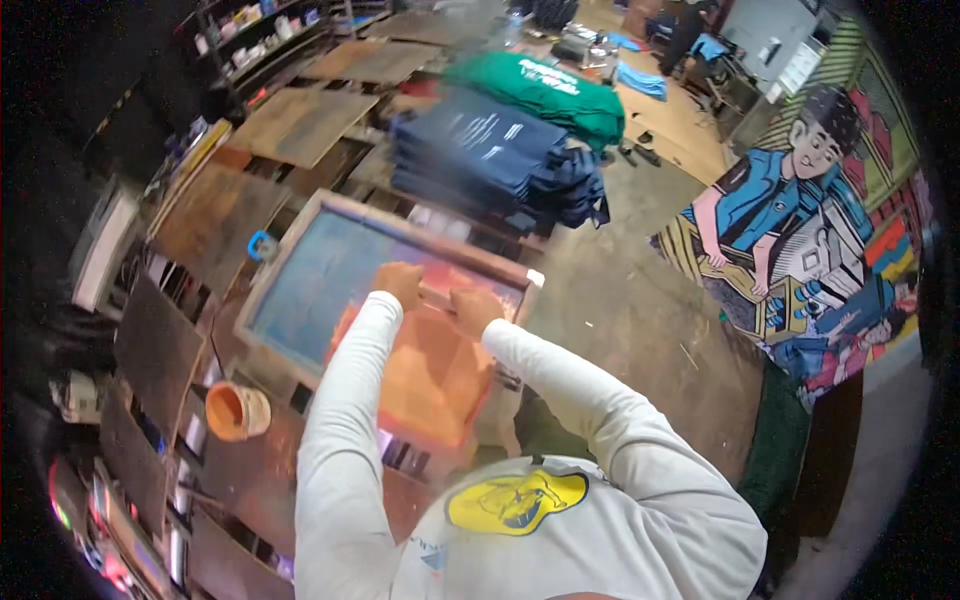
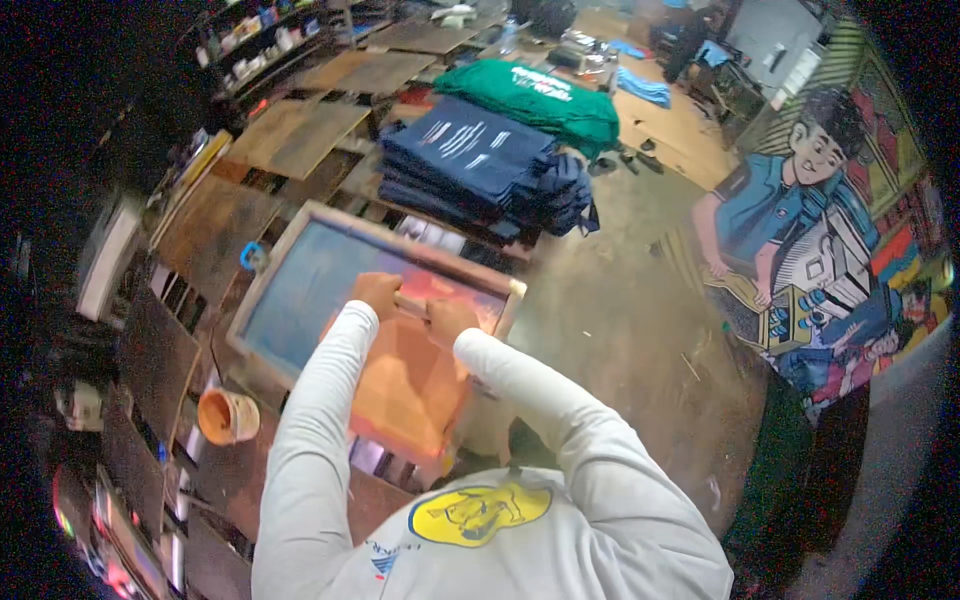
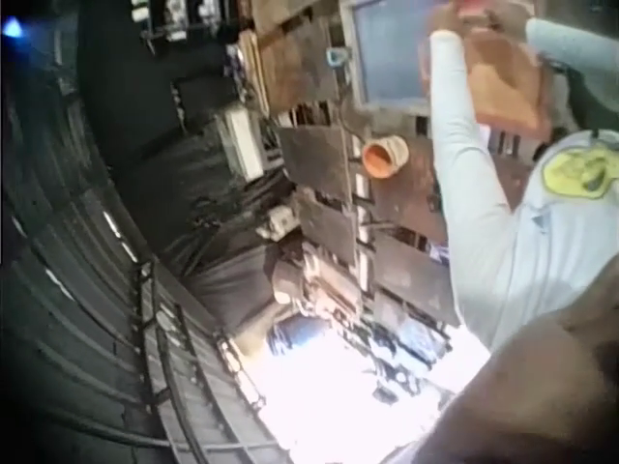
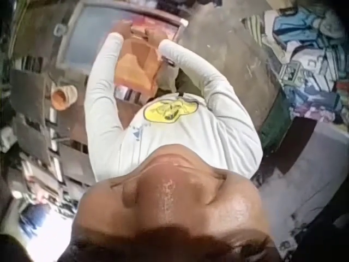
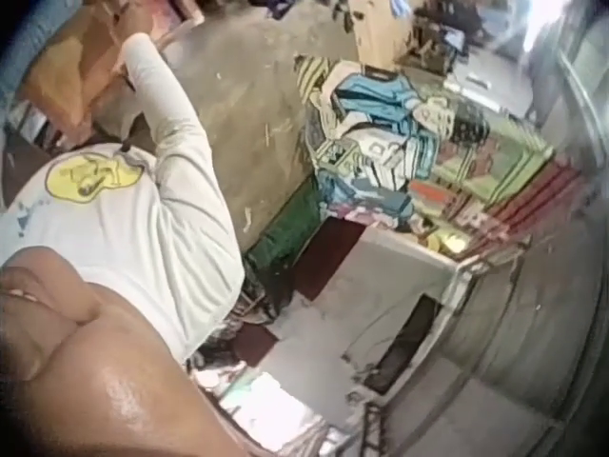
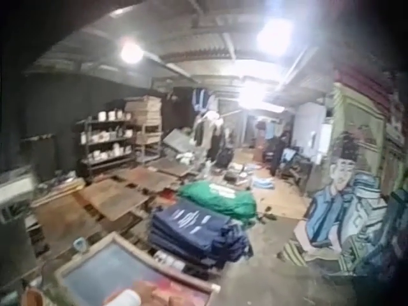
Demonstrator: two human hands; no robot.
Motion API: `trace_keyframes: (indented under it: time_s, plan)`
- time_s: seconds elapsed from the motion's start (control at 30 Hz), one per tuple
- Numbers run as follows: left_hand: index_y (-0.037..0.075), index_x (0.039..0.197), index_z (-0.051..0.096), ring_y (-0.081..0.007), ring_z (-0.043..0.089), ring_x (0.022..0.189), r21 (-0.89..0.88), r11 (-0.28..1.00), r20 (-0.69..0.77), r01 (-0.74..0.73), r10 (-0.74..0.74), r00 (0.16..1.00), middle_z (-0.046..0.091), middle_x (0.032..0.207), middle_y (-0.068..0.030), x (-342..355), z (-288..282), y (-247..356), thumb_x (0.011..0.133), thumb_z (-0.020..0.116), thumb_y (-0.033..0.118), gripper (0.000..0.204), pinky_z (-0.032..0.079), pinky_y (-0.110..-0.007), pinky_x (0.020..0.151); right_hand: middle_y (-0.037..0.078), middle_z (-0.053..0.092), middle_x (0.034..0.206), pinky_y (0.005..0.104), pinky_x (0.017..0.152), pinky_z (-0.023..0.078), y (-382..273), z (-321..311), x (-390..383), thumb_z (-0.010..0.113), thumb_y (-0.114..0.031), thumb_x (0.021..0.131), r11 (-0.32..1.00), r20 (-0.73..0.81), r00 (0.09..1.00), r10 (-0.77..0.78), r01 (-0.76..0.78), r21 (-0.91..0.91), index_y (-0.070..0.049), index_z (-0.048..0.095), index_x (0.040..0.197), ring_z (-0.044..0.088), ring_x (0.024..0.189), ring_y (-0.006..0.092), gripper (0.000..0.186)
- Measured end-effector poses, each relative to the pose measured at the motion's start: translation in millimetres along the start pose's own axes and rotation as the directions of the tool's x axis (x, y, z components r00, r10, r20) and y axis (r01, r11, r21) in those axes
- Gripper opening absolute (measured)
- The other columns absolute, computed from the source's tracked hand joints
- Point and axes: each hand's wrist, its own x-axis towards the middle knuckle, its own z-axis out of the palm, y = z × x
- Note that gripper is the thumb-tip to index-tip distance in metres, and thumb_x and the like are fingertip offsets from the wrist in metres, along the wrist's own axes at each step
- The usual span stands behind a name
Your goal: Applying ink to a screen and printing a design onto shirts.
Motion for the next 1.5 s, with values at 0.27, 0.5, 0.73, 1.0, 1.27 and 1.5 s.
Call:
trace_keyframes:
  time_s: [0.27,0.5,0.73,1.0,1.27,1.5]
  plan:
    - [0.014,0.076,0.062,-0.0343,0.067,0.077,-0.182,0.982,-0.077,0.049,-0.064,0.995,0.068,0.077,-0.0113,-33,15,-4,0.063,0.073,0.016,0.017,0.051,-0.048,0.069,0.019,0.067,0.092,0.0487,0.071,0.055,-5,26,0,0.058,-0.02,0.084,0.999,0.065,0.997,-0.048,0.048,-0.005,-0.003,0.06,0.102,0.068,0.079,0.0371,0.025]
    - [0.011,0.081,0.066,-0.0351,0.066,0.087,-0.117,0.984,0.137,0.138,-0.121,0.983,0.068,0.088,-0.0148,-116,0,15,0.063,0.071,0.019,0.02,0.052,-0.046,0.076,0.02,0.068,0.098,0.0475,0.078,0.055,-41,42,-69,0.059,-0.025,0.085,0.995,0.236,0.97,-0.056,0.036,0.09,-0.003,0.06,0.102,0.068,0.09,0.0393,0.028]
    - [0.013,0.083,0.067,-0.0355,0.068,0.087,-0.031,0.999,0.173,0.028,-0.023,0.985,0.07,0.086,-0.013,-20,-7,7,0.071,0.07,0.023,0.017,0.053,-0.047,0.077,0.023,0.07,0.089,0.05,0.077,0.053,0,-7,-8,0.068,-0.033,0.082,0.997,0.201,0.977,-0.074,0.069,0.029,-0.004,0.064,0.094,0.067,0.087,0.0412,0.032]
    - [0.017,0.088,0.069,-0.0338,0.068,0.087,-0.021,0.99,0.04,0.142,-0.141,0.989,0.071,0.088,-0.0116,37,13,4,0.072,0.069,0.024,0.017,0.054,-0.046,0.077,0.022,0.07,0.09,0.0507,0.078,0.053,32,-17,49,0.068,-0.031,0.082,0.997,0.143,0.99,-0.019,0.03,-0.073,-0.005,0.064,0.094,0.068,0.088,0.0396,0.029]
    - [0.013,0.074,0.06,-0.0369,0.064,0.074,-0.272,0.962,-0.321,0.004,-0.095,0.942,0.066,0.077,-0.0117,-64,30,12,0.064,0.07,0.02,0.015,0.05,-0.048,0.066,0.018,0.066,0.088,0.0486,0.072,0.054,0,28,-24,0.064,-0.022,0.082,0.992,0.138,0.982,-0.126,0.123,0.031,-0.006,0.058,0.092,0.066,0.08,0.0389,0.02]
    - [0.012,0.076,0.063,-0.0357,0.065,0.077,-0.182,0.969,0.076,0.164,-0.152,0.985,0.066,0.077,-0.0123,-146,10,22,0.062,0.072,0.02,0.019,0.05,-0.047,0.068,0.018,0.067,0.088,0.0506,0.071,0.054,-44,31,-81,0.064,-0.024,0.084,0.986,0.206,0.967,-0.152,0.133,0.104,-0.006,0.058,0.094,0.067,0.079,0.0398,0.022]
